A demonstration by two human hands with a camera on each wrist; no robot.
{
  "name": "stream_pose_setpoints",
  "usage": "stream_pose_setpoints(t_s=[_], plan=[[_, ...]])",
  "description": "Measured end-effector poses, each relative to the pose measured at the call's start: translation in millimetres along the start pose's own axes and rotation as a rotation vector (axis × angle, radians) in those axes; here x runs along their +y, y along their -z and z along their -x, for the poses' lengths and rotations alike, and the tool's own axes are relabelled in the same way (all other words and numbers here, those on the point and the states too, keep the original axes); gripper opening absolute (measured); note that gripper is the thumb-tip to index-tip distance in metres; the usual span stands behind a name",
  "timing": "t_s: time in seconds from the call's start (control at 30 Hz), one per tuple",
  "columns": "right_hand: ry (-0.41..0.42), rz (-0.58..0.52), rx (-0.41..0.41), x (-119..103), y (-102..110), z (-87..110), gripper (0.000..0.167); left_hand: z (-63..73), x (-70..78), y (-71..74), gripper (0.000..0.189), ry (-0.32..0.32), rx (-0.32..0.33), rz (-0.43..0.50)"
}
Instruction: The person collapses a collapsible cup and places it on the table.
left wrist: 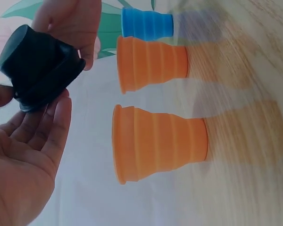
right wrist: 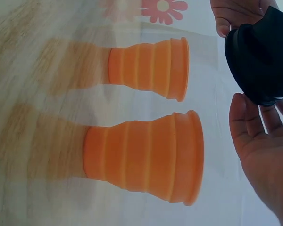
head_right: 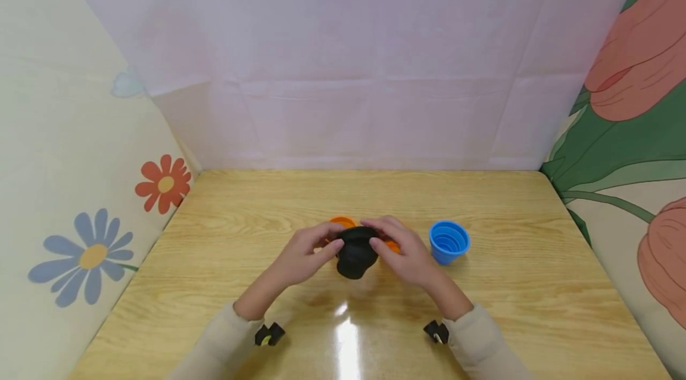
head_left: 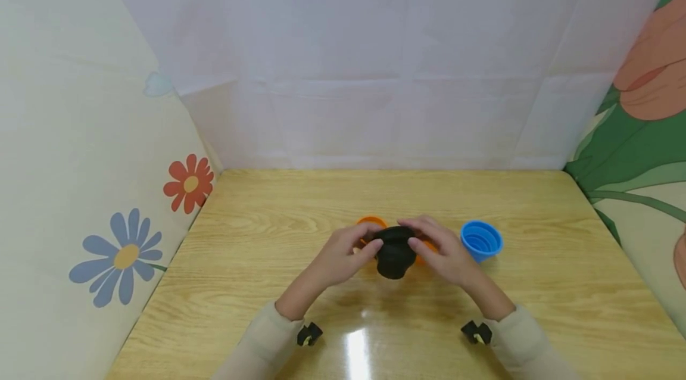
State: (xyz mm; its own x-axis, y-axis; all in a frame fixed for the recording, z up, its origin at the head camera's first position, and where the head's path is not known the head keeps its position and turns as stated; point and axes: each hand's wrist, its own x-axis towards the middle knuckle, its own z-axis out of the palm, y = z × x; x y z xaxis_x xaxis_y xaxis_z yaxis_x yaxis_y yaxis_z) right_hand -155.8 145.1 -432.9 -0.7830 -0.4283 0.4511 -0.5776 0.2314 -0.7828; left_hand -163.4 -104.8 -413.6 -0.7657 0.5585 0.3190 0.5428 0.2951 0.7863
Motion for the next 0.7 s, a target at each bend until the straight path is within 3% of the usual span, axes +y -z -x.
stream_pose_setpoints(t_s=[0.2, 0.43, 0.57, 0.7], plan=[[-0.097, -0.141, 0.031, 3.1, 1.7, 1.7, 0.037, -1.8, -1.3, -0.6, 0.023, 0.068, 0.064, 0.096], [-0.083, -0.308, 0.004, 5.7, 0.4, 2.3, 0.046, -4.3, -2.1, -0.8, 0.023, 0.098, 0.131, 0.184], [-0.084, -0.297, 0.0, 4.7, 0.4, 1.3, 0.046, -4.1, -2.4, -1.7, 0.026, 0.096, 0.099, 0.205], [-0.092, -0.245, -0.004, 2.7, 1.1, 0.3, 0.042, -2.9, -2.6, -2.8, 0.036, 0.121, 0.003, 0.239]])
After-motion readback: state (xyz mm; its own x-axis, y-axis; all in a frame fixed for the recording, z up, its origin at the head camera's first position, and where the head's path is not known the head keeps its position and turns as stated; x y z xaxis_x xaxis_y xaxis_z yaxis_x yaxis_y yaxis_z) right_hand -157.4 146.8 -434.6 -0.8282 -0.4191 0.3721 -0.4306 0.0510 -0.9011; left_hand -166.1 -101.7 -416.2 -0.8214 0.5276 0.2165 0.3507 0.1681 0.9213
